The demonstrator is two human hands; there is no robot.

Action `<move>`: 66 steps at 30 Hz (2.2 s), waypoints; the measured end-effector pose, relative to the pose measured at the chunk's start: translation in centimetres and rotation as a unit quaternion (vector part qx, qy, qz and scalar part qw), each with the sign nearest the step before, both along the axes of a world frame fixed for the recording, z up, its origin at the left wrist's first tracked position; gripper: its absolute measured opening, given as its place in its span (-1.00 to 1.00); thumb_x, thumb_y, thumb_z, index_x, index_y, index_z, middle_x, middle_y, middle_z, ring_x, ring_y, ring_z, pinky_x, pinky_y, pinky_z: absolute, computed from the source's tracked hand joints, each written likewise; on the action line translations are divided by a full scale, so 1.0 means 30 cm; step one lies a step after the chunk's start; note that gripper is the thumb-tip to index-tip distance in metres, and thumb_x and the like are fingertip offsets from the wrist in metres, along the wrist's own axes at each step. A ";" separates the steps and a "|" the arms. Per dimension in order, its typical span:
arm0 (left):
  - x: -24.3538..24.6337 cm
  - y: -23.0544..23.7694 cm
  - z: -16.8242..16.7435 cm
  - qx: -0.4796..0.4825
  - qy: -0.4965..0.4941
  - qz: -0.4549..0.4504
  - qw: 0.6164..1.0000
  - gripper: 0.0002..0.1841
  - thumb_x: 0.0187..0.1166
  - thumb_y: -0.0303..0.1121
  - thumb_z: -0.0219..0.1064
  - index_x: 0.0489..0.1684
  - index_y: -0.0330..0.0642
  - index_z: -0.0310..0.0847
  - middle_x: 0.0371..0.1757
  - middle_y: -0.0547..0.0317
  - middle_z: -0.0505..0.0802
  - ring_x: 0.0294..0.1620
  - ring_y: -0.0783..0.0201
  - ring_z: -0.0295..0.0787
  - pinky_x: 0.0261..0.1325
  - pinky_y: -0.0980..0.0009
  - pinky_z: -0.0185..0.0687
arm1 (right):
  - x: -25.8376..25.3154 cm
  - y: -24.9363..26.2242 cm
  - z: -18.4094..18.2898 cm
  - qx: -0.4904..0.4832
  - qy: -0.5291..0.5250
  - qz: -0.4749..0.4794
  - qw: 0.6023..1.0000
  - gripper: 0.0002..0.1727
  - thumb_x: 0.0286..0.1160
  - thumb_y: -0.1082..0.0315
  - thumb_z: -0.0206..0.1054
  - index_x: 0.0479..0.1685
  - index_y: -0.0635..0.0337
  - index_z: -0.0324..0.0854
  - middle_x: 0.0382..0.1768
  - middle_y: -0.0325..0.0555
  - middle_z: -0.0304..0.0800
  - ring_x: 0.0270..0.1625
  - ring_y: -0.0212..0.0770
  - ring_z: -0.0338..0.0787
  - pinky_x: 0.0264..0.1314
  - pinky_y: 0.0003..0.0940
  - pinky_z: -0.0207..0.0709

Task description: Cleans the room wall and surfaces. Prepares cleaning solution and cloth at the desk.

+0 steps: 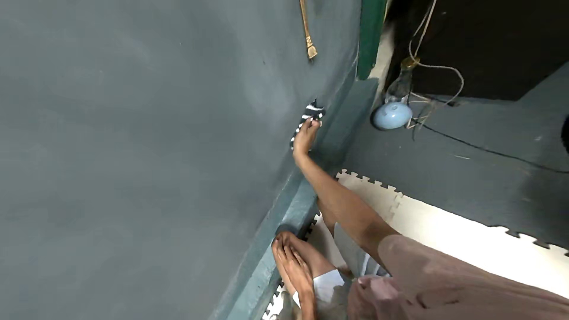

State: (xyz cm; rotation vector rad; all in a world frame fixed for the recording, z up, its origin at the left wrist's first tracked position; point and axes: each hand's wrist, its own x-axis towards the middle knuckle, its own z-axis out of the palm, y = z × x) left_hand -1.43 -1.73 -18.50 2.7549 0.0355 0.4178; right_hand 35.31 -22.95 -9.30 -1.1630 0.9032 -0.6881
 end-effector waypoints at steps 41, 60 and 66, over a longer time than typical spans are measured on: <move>-0.003 0.012 -0.006 0.016 0.011 -0.016 1.000 -0.56 0.72 -0.29 -0.03 0.28 -0.30 0.70 0.61 -0.13 0.57 0.75 -0.04 0.31 0.82 0.10 0.18 | 0.096 -0.158 -0.065 0.053 -0.004 0.036 0.998 -0.42 0.85 -0.11 -0.10 0.54 0.15 0.33 0.11 0.09 0.74 0.09 -0.06 0.79 0.17 -0.04 0.67; 0.010 0.027 -0.030 -0.010 0.012 -0.028 0.999 -0.53 0.75 -0.25 -0.08 0.35 -0.31 0.66 0.61 -0.19 0.55 0.74 -0.08 0.31 0.80 0.05 0.19 | 0.068 -0.129 0.184 -0.149 -0.221 0.070 0.961 -0.72 0.78 0.37 0.05 0.28 0.37 0.38 -0.15 0.00 0.70 -0.27 -0.27 0.77 -0.24 -0.29 0.74; 0.009 0.028 -0.030 -0.007 0.019 -0.019 1.000 -0.54 0.68 -0.25 -0.06 0.19 -0.34 0.71 0.60 -0.16 0.55 0.74 -0.05 0.31 0.79 0.09 0.23 | 0.371 -0.493 -0.072 0.013 -0.014 -0.014 1.000 -0.45 0.88 -0.04 -0.14 0.51 0.19 0.37 0.20 0.08 0.74 0.19 -0.07 0.78 0.25 -0.06 0.66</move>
